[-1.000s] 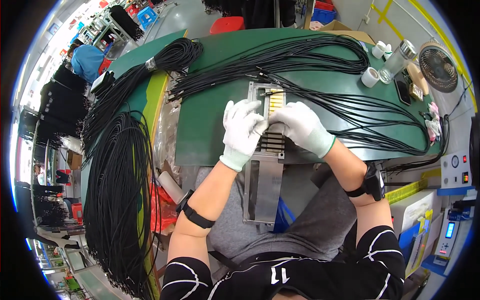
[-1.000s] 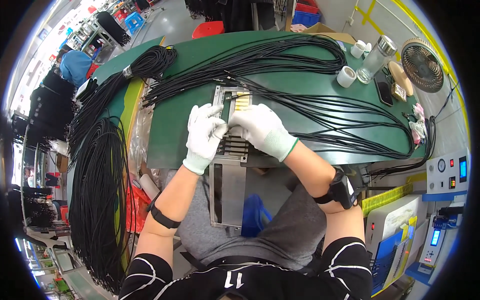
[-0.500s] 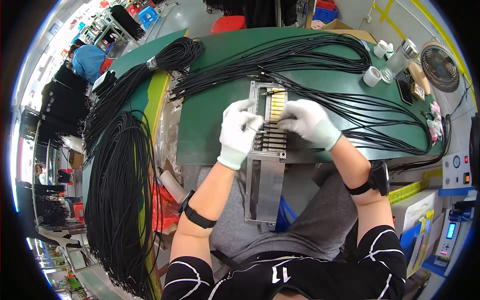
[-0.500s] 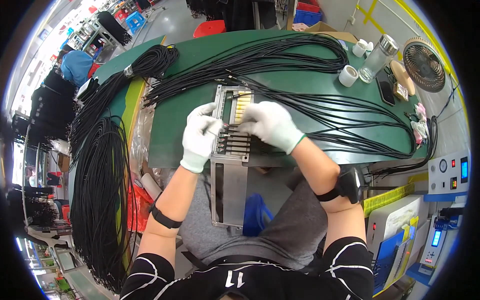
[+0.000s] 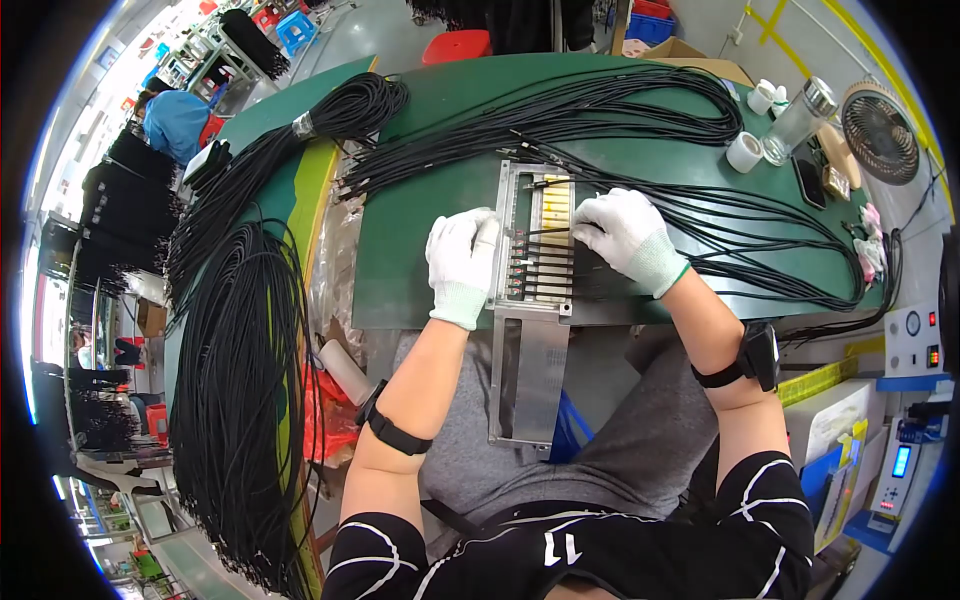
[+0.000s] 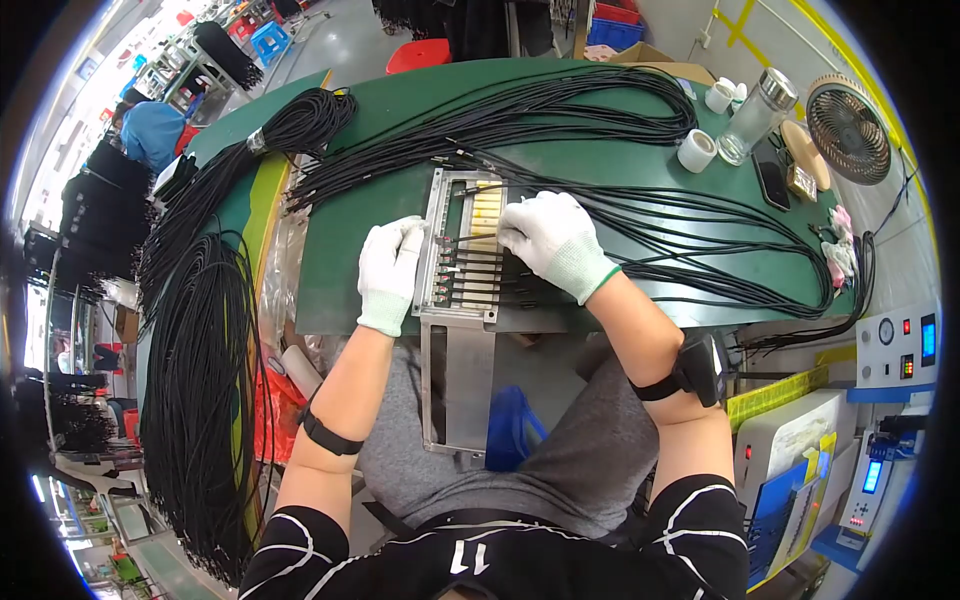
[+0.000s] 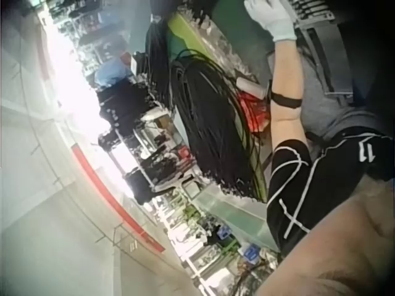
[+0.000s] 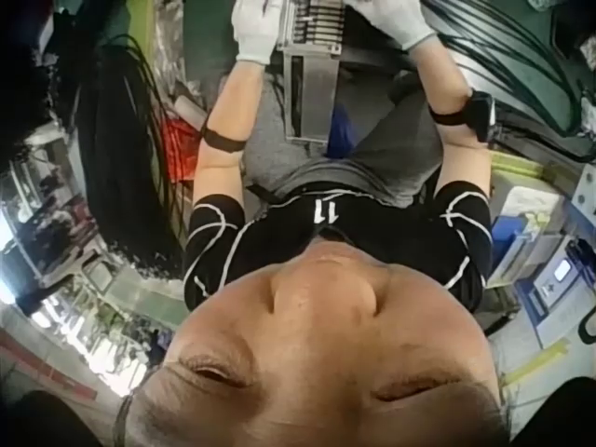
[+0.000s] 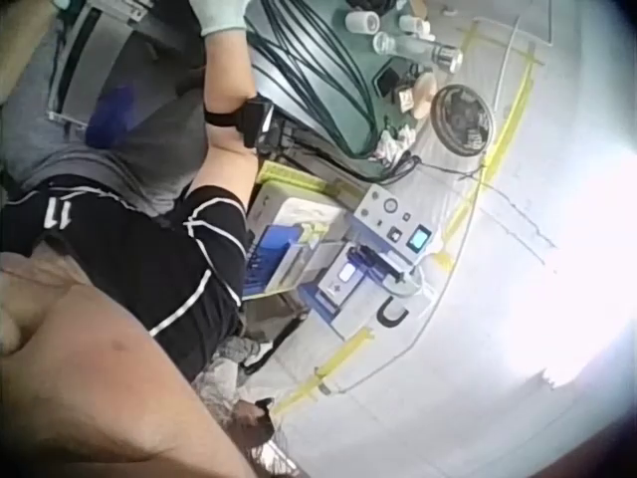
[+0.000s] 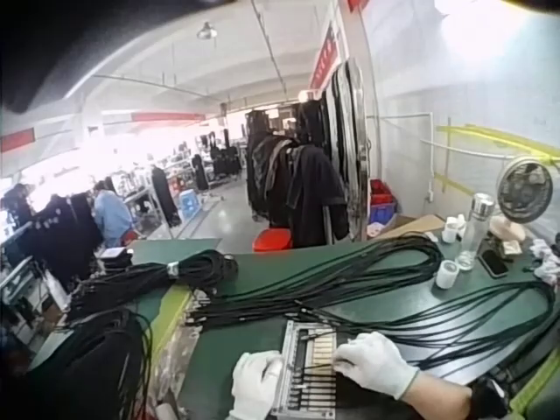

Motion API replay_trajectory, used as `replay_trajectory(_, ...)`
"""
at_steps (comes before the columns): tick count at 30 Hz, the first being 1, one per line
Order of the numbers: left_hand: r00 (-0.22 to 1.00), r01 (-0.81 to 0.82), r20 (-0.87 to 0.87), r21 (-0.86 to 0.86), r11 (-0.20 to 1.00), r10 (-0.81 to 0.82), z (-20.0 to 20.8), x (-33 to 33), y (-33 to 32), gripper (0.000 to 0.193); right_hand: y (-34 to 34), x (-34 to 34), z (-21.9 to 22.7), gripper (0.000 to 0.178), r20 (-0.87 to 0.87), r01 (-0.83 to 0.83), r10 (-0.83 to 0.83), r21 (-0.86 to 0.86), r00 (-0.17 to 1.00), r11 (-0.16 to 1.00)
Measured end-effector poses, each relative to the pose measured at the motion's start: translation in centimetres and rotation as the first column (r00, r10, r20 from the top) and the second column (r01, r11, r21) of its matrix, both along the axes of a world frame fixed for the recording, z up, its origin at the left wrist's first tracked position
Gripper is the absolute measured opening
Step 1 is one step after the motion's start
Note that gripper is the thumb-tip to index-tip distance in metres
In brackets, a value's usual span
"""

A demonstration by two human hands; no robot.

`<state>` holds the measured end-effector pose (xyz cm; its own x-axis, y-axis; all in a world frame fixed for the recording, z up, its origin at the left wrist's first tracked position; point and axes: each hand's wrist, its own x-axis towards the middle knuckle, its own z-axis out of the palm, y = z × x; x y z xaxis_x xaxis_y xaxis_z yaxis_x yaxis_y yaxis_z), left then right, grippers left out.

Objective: The person inserts cables into a metal jig, places the jig into a machine, and then removes the cables from the jig. They then gather a new bundle of cables and begin inserting them into the jig.

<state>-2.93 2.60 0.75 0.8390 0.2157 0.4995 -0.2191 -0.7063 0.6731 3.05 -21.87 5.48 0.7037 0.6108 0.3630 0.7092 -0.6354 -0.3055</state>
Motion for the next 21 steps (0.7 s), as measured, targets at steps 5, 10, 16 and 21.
replay_trajectory(5, 0.999, 0.005, -0.044, -0.007, 1.0, -0.006, 0.0, -0.2, -0.1, 0.015, -0.2, 0.3, -0.1, 0.014, -0.002, 0.038, -0.038, -0.101, 0.999, 0.994)
replay_trajectory(10, 0.992, 0.119, -0.041, -0.083, 0.989, -0.122, 0.0, -0.1, -0.1, 0.02, 0.0, 0.4, -1.1, 0.016, -0.057, 0.03, -0.032, -0.037, 0.998, 0.999)
replay_trajectory(16, 0.988, 0.14, 0.04, 0.195, 0.971, -0.15, 1.6, -0.7, -2.3, 0.024, 1.0, -0.3, -1.0, 0.014, -0.178, 0.179, -0.187, -0.064, 0.966, 0.982)
replay_trajectory(21, 0.975, 0.211, -0.032, 0.454, 0.866, -0.221, 2.0, -1.0, -2.3, 0.027, 0.0, 1.8, -1.0, 0.018, 0.168, 0.07, -0.09, 0.12, 0.982, 0.99)
